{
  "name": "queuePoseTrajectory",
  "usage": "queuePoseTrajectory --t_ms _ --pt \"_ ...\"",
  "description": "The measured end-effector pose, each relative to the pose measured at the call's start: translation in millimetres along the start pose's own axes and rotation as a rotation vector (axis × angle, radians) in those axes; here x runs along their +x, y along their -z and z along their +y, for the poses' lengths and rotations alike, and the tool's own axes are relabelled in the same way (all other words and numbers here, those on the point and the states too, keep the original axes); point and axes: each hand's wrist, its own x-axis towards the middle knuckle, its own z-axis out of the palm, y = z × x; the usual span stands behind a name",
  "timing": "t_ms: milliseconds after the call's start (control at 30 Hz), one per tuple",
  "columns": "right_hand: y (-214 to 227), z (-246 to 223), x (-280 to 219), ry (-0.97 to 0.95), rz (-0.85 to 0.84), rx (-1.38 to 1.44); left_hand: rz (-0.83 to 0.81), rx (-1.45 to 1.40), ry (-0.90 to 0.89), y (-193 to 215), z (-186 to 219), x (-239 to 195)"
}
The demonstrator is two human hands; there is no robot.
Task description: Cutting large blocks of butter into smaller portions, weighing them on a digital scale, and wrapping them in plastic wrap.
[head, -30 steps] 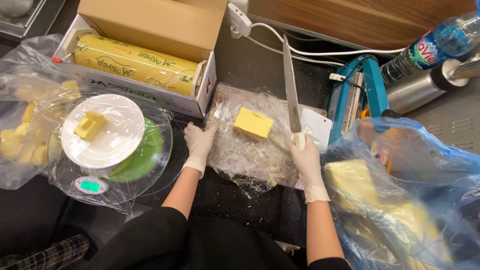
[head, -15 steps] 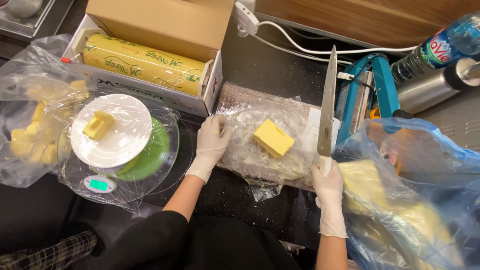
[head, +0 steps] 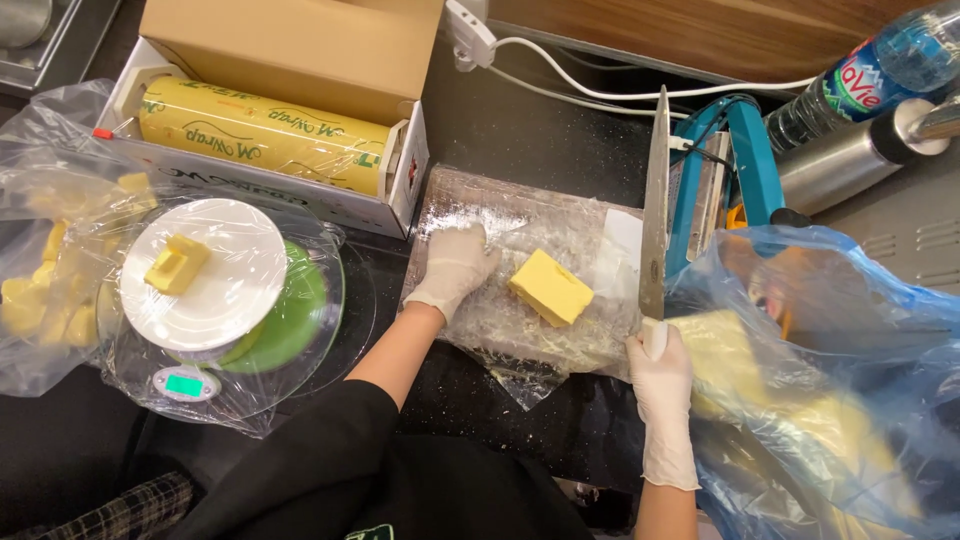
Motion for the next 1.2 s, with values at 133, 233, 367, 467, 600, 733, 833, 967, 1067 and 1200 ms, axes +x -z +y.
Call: queuePoseTrajectory --t_ms 133,233,367,467,600,733,833,967,1067,1200 --pt "-4.3 11.1 12.3 -0.009 -0.009 0.004 -0.067 0.027 -0.014 -3.6 9.7 -16.1" --pt "-5.4 11.9 10.8 -0.037 -0.036 0.013 0.003 0.188 0.007 -16.9 12.2 -26.9" --pt "-8.0 13.1 10.6 -0.031 -0.033 0.091 -0.214 0.037 -0.045 14.1 22.4 -29.1" --pt "-9.4 7.1 5.5 -0.022 -0.026 0.123 -0.275 0.062 -0.194 24.6 10.8 -3.8" --pt "-23.8 1.5 -8.6 -0.039 -0.041 0.238 -0.269 0.2 -0.355 55.2 24.5 37.8" --pt "-59.4 15.0 -21.6 -0.041 -0.054 0.289 -0.16 0.435 -0.599 2.1 23.8 113.8" --pt "-60.9 -24.3 -75.0 -0.263 -0.172 0.441 -0.382 0.666 -0.749 31.2 54.0 142.7" --pt "-57.7 -45.2 -98.3 -0.348 -0.173 0.553 -0.356 0.72 -0.859 38.0 65.6 164.9" --pt "-52.8 -41.3 -93.6 -0.367 -0.132 0.616 -0.26 0.76 -0.881 37.1 62.5 170.9" --pt "-29.9 -38.3 -84.3 -0.362 -0.165 0.455 0.114 0.365 -0.631 67.6 62.7 139.7"
